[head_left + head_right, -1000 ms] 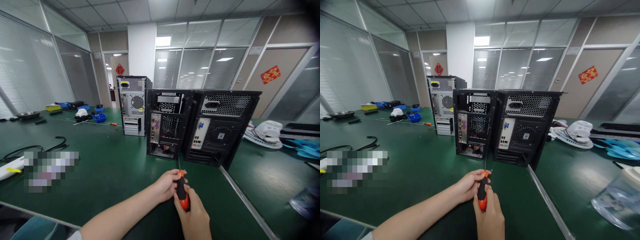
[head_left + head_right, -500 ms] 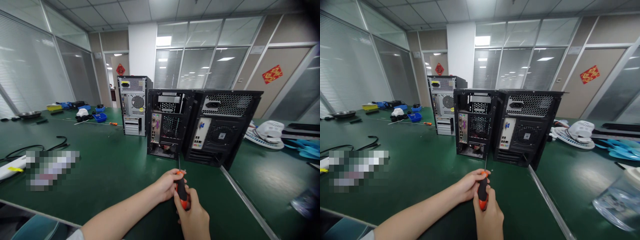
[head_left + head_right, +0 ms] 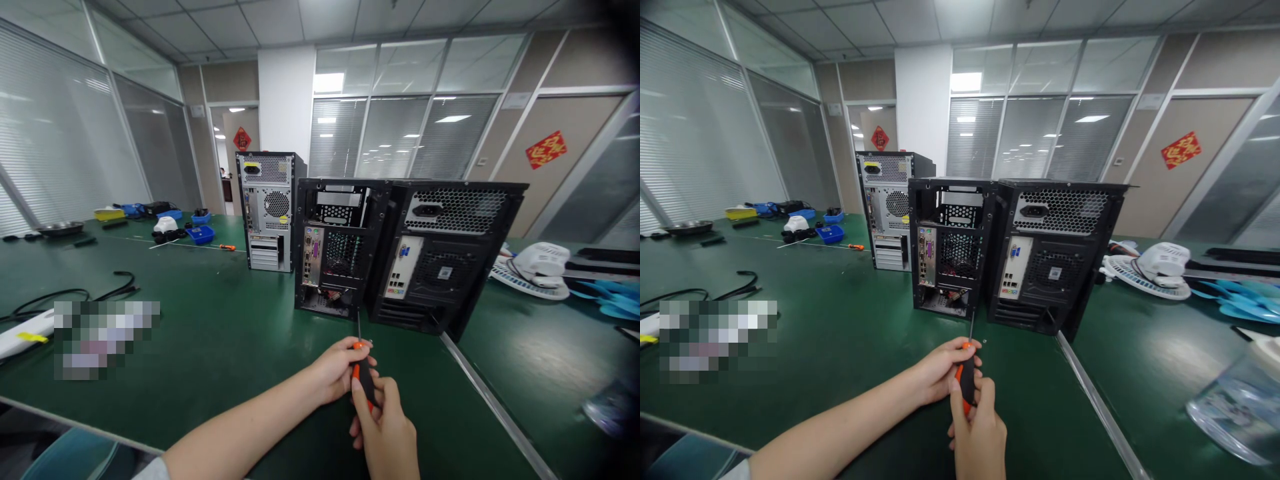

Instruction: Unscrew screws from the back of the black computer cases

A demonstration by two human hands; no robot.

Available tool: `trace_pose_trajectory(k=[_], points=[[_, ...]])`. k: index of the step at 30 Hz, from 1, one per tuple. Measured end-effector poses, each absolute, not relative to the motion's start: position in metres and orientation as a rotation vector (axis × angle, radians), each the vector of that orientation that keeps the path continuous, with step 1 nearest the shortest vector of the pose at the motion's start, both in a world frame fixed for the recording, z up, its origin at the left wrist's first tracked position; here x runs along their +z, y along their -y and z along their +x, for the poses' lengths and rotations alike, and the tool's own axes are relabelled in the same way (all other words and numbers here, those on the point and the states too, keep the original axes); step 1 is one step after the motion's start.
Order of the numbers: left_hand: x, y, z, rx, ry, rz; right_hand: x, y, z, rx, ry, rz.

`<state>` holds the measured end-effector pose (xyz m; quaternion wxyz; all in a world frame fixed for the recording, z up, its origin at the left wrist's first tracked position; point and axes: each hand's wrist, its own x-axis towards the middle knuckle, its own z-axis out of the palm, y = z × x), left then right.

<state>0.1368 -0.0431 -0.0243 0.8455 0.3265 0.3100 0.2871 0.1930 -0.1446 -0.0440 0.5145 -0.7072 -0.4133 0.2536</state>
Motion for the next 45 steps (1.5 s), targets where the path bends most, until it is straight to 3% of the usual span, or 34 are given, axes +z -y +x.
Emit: trace_pose_trajectory(k=[45], points=[[-0.018,0.043,0.129,0.572,-0.674,0.710,-0.052,0.145,0.197,1.327,0.446,-0.911]])
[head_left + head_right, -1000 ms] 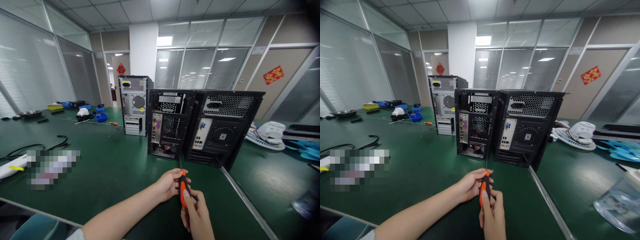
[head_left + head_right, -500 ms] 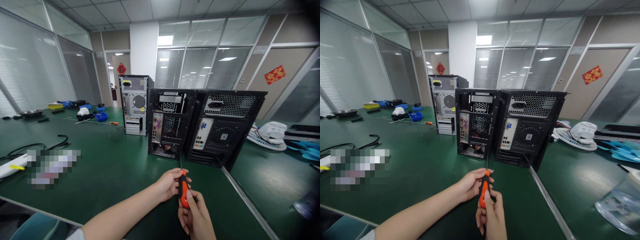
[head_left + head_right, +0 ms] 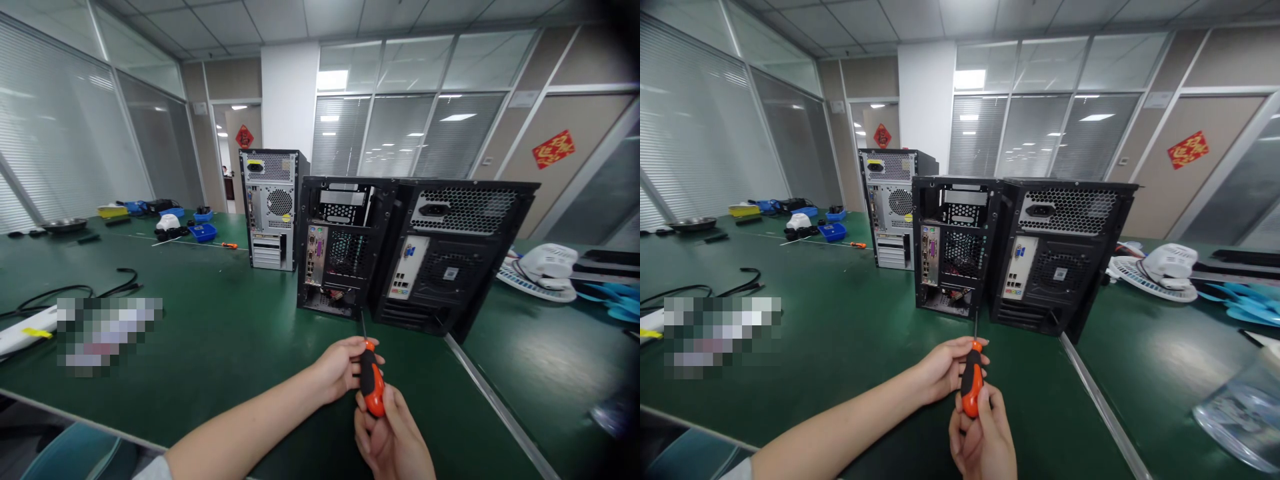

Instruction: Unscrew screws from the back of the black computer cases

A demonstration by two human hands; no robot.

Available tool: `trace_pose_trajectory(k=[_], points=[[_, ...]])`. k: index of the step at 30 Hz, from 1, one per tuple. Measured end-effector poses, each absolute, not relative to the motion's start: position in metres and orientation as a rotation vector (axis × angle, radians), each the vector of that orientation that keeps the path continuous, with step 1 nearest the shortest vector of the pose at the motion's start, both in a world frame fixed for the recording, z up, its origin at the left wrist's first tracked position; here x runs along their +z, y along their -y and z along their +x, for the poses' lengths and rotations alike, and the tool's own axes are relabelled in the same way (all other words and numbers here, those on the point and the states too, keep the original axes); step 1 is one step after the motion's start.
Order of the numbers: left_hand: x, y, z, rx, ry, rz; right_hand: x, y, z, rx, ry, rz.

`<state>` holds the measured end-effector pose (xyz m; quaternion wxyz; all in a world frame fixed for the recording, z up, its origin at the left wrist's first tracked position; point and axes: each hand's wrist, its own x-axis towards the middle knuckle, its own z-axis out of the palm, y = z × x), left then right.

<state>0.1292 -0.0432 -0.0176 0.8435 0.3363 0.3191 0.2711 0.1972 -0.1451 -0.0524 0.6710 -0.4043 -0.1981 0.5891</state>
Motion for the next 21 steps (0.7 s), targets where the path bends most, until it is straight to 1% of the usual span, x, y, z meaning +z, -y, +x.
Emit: trace_pose_trajectory(k=[12,21], points=[[-0.020,0.043,0.131,0.598,-0.667,0.712,-0.069,0.143,0.204,1.478,0.406,-0.691],[-0.021,0.042,0.132,0.598,-0.663,0.711,-0.064,0.147,0.206,1.615,0.355,-0.569]])
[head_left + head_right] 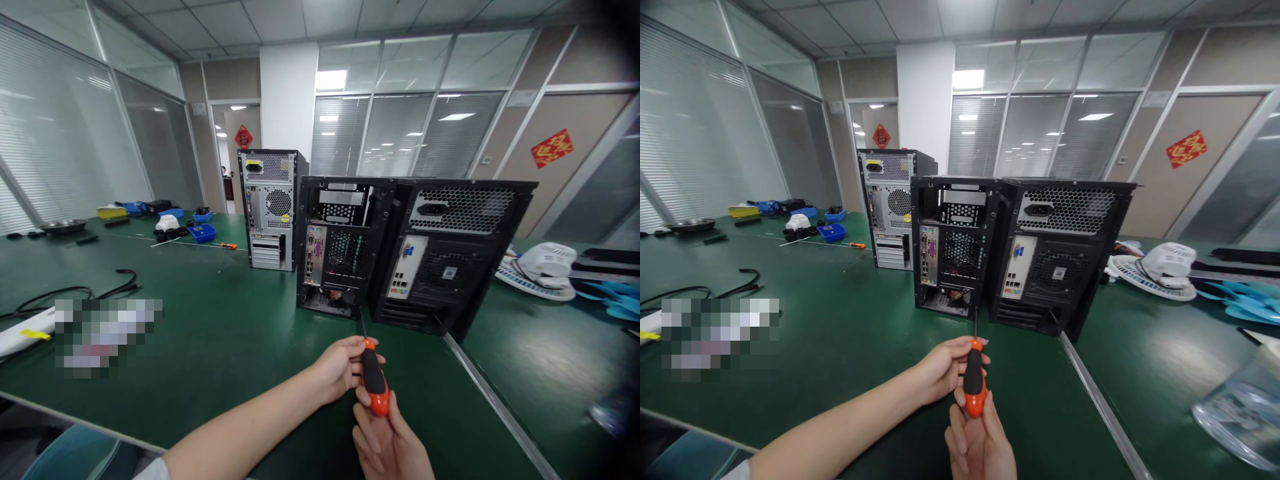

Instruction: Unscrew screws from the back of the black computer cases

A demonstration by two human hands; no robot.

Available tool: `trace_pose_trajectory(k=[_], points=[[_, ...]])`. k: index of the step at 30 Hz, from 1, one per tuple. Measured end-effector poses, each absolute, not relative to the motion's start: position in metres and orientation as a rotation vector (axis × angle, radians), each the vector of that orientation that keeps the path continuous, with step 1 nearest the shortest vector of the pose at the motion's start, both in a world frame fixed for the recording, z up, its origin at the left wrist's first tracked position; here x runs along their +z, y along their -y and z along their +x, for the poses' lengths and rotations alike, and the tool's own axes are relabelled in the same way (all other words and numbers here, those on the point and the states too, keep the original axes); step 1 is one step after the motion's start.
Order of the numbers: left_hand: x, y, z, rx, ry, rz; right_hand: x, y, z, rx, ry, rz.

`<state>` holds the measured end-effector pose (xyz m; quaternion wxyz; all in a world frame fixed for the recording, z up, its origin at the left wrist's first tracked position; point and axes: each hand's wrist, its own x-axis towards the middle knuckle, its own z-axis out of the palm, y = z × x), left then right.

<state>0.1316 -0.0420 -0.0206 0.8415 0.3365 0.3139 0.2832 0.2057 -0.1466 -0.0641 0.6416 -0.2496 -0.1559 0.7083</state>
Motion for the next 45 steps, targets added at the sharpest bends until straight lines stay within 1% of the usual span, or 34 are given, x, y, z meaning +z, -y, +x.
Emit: trace_pose_trajectory(k=[18,23,27,31,34,39,41,45], points=[[-0.028,0.039,0.134,0.614,-0.617,0.696,-0.059,0.147,0.205,1.670,0.257,-0.427],[-0.029,0.039,0.133,0.622,-0.609,0.703,-0.063,0.144,0.207,1.637,0.315,-0.503],[-0.030,0.039,0.132,0.598,-0.631,0.729,-0.067,0.145,0.209,1.600,0.340,-0.659],[-0.032,0.039,0.132,0.588,-0.620,0.748,-0.065,0.149,0.196,1.204,0.403,-0.961],[-0.031,0.039,0.132,0.611,-0.623,0.749,-0.061,0.150,0.180,0.816,0.560,-1.184],[-0.028,0.039,0.131,0.604,-0.643,0.741,-0.059,0.147,0.174,0.370,0.932,-1.557],[-0.027,0.040,0.131,0.600,-0.632,0.742,-0.057,0.147,0.177,0.223,1.068,-1.707],[-0.028,0.040,0.132,0.598,-0.623,0.744,-0.051,0.150,0.185,0.083,1.192,-1.886]])
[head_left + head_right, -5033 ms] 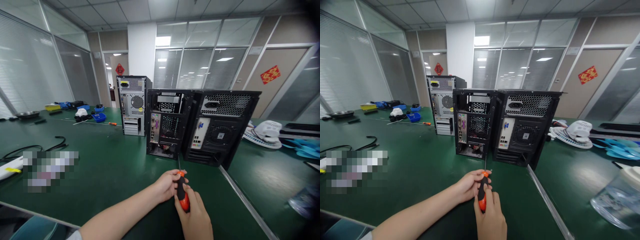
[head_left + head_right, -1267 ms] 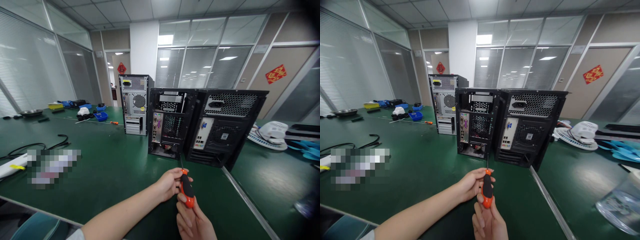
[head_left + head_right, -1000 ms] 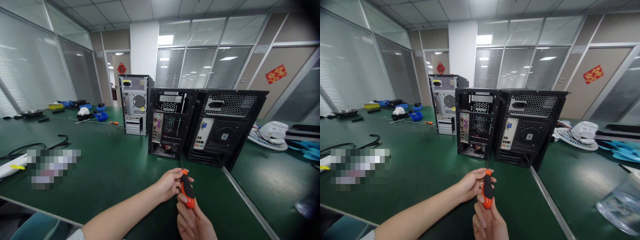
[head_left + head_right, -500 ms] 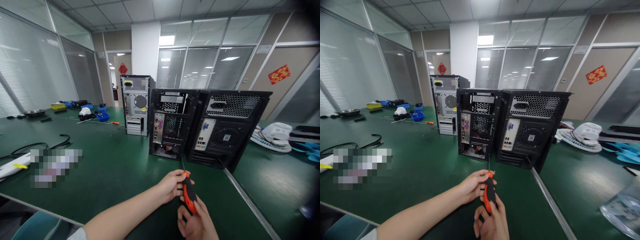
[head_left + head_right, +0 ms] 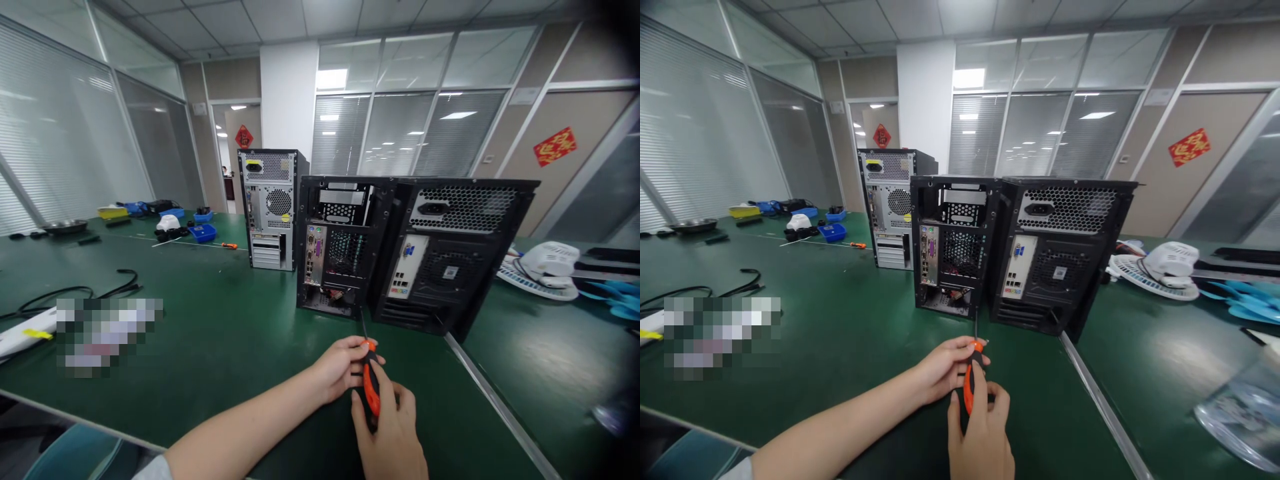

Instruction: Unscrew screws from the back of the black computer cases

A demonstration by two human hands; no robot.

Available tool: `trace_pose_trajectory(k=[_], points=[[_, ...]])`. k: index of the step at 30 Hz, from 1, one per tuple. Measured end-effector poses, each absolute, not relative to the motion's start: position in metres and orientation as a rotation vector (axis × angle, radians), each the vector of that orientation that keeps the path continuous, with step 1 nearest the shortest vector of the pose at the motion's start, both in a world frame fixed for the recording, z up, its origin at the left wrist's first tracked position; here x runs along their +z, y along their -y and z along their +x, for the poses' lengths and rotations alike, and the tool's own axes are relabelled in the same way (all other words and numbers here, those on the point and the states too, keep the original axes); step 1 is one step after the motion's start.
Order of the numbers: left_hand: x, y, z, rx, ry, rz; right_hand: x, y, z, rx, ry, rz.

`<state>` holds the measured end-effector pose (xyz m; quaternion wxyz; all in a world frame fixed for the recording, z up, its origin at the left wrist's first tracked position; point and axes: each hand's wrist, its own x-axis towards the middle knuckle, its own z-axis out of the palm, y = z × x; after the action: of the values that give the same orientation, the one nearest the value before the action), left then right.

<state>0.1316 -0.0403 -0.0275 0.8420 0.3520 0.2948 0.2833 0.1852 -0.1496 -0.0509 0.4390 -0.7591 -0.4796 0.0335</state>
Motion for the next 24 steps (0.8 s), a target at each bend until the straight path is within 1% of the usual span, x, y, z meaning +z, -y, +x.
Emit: trace_pose_trajectory(k=[3,12,16,20,24], points=[[-0.027,0.041,0.132,0.607,-0.617,0.737,-0.048,0.151,0.191,0.010,1.265,-1.934],[-0.023,0.043,0.132,0.602,-0.674,0.739,-0.059,0.140,0.202,-0.037,1.406,-2.116],[-0.023,0.043,0.132,0.608,-0.686,0.747,-0.059,0.138,0.208,-0.102,1.514,-2.075],[-0.023,0.042,0.132,0.608,-0.682,0.753,-0.056,0.139,0.204,-0.230,1.477,-2.062],[-0.023,0.043,0.132,0.609,-0.677,0.754,-0.053,0.140,0.201,-0.212,1.453,-2.057]])
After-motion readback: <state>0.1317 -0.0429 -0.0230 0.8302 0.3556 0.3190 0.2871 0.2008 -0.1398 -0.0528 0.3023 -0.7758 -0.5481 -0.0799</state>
